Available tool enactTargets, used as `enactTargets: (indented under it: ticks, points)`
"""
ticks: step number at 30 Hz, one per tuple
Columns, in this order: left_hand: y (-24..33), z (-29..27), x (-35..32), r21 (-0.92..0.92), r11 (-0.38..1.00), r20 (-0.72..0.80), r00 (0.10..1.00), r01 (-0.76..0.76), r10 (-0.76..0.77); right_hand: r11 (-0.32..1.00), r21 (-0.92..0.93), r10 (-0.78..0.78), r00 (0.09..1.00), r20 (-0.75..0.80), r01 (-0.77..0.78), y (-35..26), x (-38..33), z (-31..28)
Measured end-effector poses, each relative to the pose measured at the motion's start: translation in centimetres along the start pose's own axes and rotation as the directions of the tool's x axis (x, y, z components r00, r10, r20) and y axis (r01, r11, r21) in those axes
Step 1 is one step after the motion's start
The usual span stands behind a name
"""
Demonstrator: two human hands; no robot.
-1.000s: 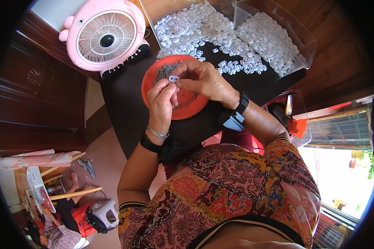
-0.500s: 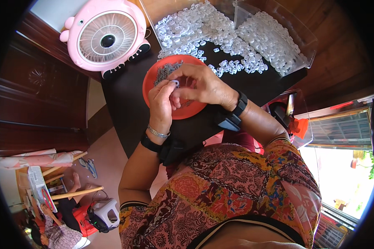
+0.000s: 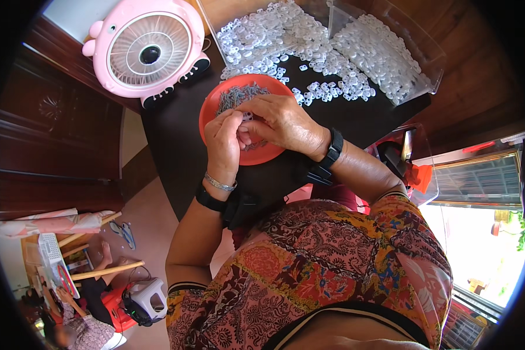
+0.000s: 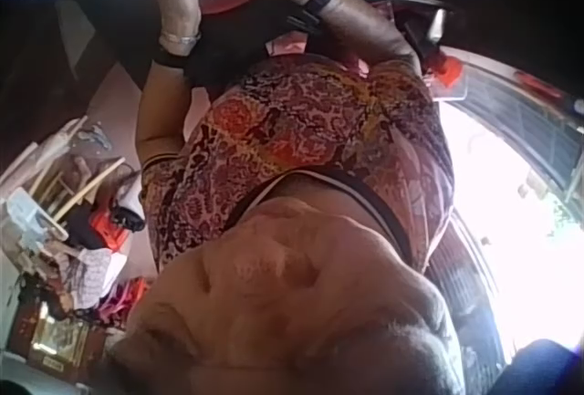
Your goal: Assembling small metal pins into plastic ring-shaped components at a workstation.
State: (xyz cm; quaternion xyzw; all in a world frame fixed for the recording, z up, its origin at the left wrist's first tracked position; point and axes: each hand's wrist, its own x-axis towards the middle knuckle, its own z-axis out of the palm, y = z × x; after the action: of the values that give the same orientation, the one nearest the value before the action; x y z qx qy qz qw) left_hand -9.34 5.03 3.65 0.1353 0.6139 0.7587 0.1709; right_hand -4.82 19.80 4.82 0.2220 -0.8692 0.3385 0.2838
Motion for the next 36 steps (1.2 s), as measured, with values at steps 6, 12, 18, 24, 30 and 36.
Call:
enactTargets:
  ticks: [6,12,18,24,30,36]
  points:
    - [0.3,-0.1,-0.2,-0.012,1.0,0.036,0.999,0.024,-0.024,0.998,0.008,0.06,0.998,0.022,-0.06,-0.1,-0.5,0.1]
    - [0.2,-0.2,-0.4,0.011,0.998,0.061,0.996,-0.062,0.061,0.996,0.015,0.082,0.996,0.046,-0.083,-0.3,-0.6,0.1]
    - [0.4,0.2,-0.5,0.046,0.996,0.028,0.997,-0.077,0.075,0.996,0.059,0.072,0.997,-0.005,-0.071,-0.2,-0.4,0.0]
    - [0.2,0.2,-0.5,0.058,0.975,0.072,0.975,-0.213,0.209,0.973,0.213,0.099,0.993,-0.064,-0.083,-0.3,0.0,-0.9]
    - [0.3,-0.1,-0.6,0.089,0.978,0.046,0.982,-0.187,0.184,0.999,0.05,0.015,0.986,-0.165,-0.007,-1.7,0.6,-4.9]
    - [0.0,-0.2,-0.5,0.162,0.957,0.052,0.971,-0.239,0.234,0.932,-0.349,-0.089,0.871,-0.484,-0.098,0.0,2.2,-16.0]
